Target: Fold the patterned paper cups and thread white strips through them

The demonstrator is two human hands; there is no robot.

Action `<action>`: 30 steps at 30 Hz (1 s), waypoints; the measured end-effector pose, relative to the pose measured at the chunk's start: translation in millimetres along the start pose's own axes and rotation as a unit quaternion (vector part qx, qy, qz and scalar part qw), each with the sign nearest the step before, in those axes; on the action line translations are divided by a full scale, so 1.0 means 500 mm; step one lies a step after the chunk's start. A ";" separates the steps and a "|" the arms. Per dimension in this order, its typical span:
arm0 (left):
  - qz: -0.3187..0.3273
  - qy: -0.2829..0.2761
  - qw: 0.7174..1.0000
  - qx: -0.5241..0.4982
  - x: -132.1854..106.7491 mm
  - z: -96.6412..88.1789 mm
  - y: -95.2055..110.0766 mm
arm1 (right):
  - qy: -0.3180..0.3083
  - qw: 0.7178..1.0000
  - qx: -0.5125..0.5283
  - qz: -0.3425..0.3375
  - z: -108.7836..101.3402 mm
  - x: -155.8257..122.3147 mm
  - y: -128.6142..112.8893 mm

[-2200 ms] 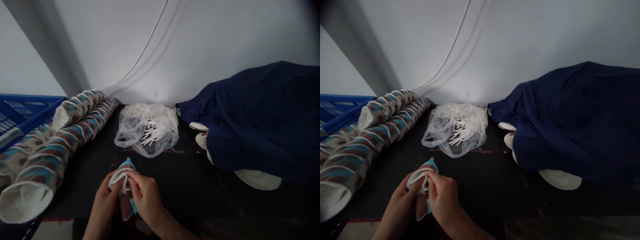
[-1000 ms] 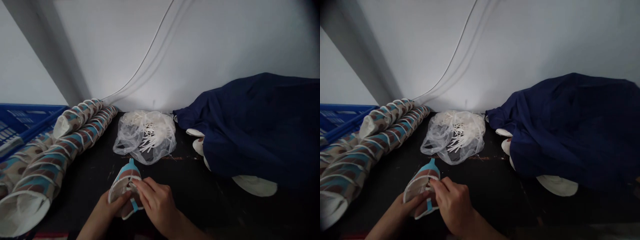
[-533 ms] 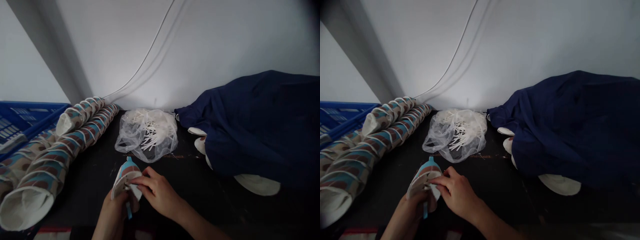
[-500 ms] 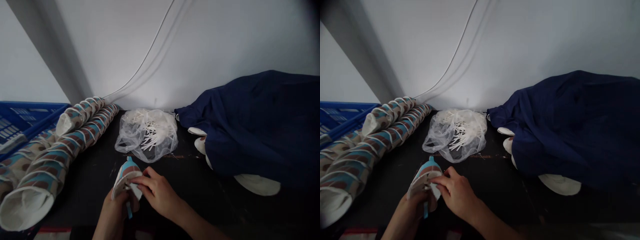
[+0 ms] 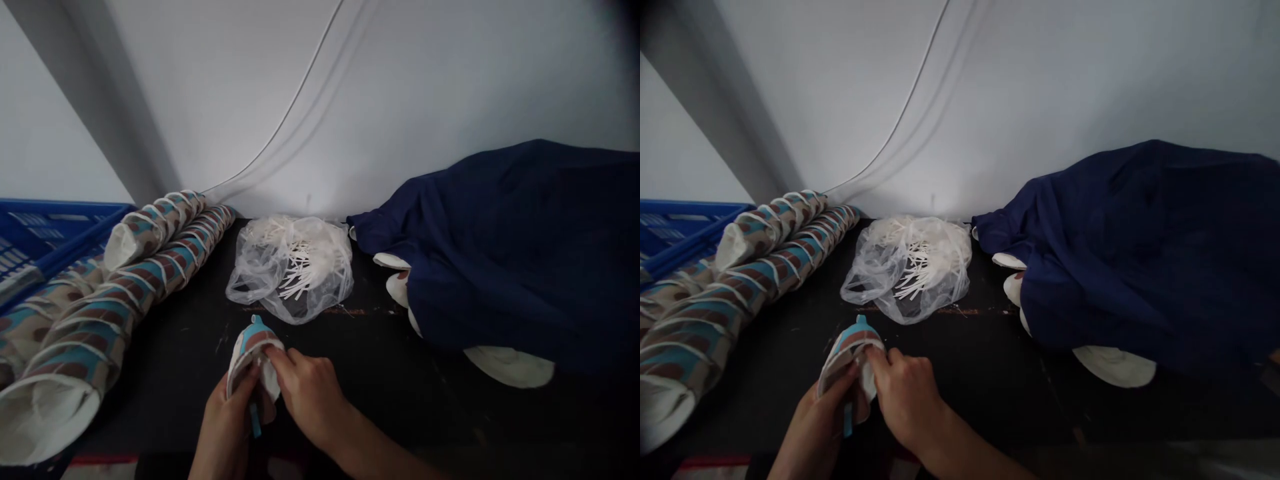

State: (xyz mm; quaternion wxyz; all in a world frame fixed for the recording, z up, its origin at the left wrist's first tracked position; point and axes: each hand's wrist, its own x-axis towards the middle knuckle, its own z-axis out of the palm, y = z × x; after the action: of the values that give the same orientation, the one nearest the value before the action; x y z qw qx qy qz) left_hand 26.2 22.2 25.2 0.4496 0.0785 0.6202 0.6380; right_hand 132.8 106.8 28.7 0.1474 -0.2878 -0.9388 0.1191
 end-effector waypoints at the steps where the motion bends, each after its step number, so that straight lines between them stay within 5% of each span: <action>1: 0.008 -0.008 1.000 0.026 0.000 -0.002 -0.001 | -0.001 1.000 0.026 0.004 -0.004 0.002 0.002; 12: 0.092 -0.047 0.986 0.131 -0.004 -0.006 0.007 | 0.025 0.943 0.328 0.048 -0.007 -0.002 0.010; 19: 0.105 0.020 0.985 0.135 -0.003 0.007 0.009 | 0.111 0.911 0.378 0.122 0.041 0.004 -0.016; 26: 0.105 0.020 0.982 0.156 0.000 0.004 0.004 | 0.138 0.904 0.383 0.129 0.052 0.010 -0.031; 30: 0.113 0.000 0.982 0.150 0.007 -0.003 -0.003 | 0.151 0.875 0.447 0.104 0.053 0.009 -0.035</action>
State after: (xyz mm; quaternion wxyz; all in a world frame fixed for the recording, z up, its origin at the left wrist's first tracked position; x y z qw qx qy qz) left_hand 23.9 23.2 22.0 0.3578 0.2145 0.6958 0.5847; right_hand 111.1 91.6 10.6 0.3874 -0.3014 -0.7164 0.4958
